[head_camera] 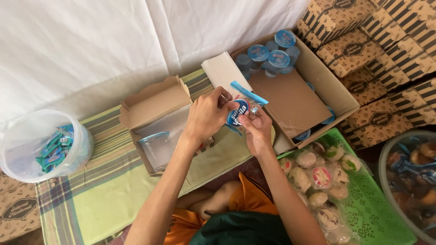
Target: Manually assembling a snack box by inserting a paper liner and filling it with a water cup, a snack packet, and candies.
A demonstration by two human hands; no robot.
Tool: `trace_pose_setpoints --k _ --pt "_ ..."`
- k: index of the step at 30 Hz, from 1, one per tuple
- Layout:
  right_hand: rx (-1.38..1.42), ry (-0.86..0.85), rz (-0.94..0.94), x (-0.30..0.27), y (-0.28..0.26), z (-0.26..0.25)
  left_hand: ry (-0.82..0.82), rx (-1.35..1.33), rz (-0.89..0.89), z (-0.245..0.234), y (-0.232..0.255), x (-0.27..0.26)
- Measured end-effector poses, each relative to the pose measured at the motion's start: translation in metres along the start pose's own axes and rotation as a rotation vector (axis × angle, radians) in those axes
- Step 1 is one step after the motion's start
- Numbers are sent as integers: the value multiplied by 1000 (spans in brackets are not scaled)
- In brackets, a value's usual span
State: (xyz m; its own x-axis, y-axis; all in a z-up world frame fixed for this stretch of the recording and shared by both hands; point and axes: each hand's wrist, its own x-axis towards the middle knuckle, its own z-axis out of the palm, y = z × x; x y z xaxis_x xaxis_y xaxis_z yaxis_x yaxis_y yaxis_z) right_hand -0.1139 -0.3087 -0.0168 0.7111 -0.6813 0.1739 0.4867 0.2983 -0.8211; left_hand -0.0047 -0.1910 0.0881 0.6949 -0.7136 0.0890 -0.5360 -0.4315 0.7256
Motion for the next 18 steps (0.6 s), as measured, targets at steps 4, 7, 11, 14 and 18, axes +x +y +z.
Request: trace_pose_setpoints --k 4,7,11,14,18 --pt "-13 4 4 -1 -3 2 -4 -9 1 -7 4 -3" --pt "21 35 -9 2 5 -7 -39 -81 10 -11 4 -3" --pt "24 38 -41 2 13 -16 -176 -114 -24 -13 0 -1" --pt "41 -20 -44 -3 5 -5 -159 -137 54 -20 0 -3" --pt "68 -202 60 -1 -17 10 24 -218 338 -42 0 -7"
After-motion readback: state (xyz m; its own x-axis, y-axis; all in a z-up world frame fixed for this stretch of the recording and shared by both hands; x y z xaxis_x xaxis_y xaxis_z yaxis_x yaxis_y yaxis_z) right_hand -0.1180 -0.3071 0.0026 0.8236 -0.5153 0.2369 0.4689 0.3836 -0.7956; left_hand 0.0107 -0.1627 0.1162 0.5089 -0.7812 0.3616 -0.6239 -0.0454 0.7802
